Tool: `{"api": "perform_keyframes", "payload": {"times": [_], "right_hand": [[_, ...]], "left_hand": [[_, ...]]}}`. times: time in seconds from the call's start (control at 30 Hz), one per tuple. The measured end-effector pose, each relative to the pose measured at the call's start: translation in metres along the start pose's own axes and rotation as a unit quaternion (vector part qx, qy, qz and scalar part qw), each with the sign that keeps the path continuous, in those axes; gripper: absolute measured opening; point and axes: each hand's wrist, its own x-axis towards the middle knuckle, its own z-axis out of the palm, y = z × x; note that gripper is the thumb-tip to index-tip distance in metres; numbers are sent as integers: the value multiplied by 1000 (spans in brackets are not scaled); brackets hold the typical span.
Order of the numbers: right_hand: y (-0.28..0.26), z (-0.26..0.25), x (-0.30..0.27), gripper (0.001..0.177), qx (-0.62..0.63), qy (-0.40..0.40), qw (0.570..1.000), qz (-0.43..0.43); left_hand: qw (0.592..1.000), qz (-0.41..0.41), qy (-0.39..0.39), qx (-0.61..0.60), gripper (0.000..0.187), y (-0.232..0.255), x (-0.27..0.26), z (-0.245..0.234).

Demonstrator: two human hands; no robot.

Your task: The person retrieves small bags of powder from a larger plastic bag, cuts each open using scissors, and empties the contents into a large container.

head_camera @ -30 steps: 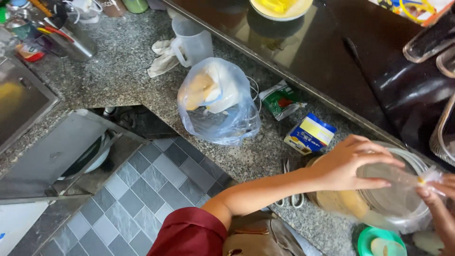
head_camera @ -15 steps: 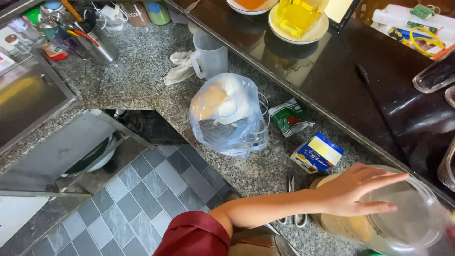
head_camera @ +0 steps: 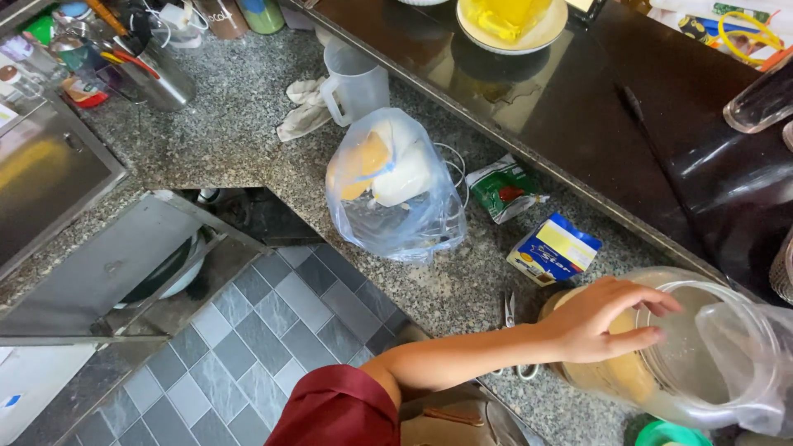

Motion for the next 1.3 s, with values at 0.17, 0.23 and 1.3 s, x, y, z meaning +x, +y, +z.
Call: {"api": "perform_keyframes", "payload": {"times": [0.17, 0.23, 1.3], "right_hand": [[12, 3, -22, 31, 49, 36, 998, 31], [12, 4, -23, 32, 85, 69, 993, 47], [143, 43, -137, 39, 477, 350, 754, 286]], "left_hand": [[1000, 3, 19, 10, 32, 2, 1, 0], [1000, 6, 9, 15, 34, 10, 0, -5], [926, -278, 227, 120, 35, -176, -155, -244]]}}
